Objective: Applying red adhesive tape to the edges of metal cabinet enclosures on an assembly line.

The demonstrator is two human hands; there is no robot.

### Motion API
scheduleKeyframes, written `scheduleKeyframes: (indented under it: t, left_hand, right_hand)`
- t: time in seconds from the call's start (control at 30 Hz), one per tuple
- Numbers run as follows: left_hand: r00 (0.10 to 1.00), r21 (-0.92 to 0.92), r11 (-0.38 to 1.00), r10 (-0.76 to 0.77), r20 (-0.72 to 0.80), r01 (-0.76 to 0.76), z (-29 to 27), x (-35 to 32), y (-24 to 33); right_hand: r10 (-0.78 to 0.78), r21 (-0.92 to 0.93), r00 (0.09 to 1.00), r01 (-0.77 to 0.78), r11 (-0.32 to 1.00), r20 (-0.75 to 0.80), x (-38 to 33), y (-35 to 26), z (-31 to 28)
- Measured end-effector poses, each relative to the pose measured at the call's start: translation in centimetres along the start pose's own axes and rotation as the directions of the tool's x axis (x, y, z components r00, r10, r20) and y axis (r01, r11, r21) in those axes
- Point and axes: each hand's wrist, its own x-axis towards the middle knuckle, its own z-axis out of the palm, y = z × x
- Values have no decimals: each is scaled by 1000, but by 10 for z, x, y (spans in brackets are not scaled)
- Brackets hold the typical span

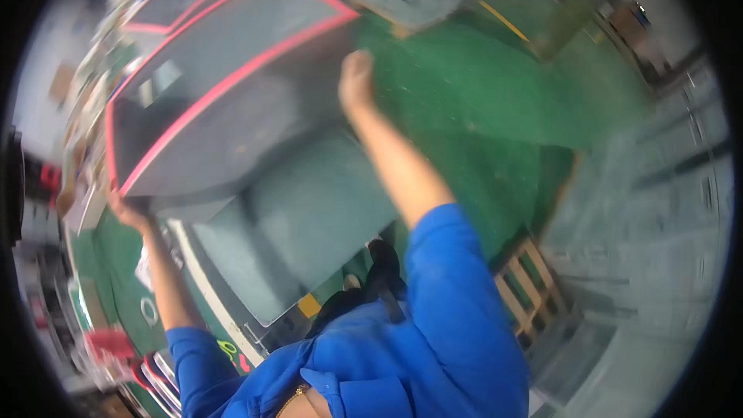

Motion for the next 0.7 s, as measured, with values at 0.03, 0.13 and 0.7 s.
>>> scheduleKeyframes:
  t: [0.03, 0.13, 0.7]
  left_hand:
    - [965, 551, 795, 249, 86, -254, -11, 8, -7]
    - [945, 663, 681, 292, 146, -313, -37, 29, -24]
    - [852, 856, -36, 84, 517, -516, 16, -227, -75]
  right_hand:
    - [-148, -135, 972, 125, 983, -180, -44, 12, -10]
    - [-38, -20, 988, 35, 999, -147, -180, 16, -93]
    - [669, 552, -264, -792, 261, -695, -876, -13, -509]
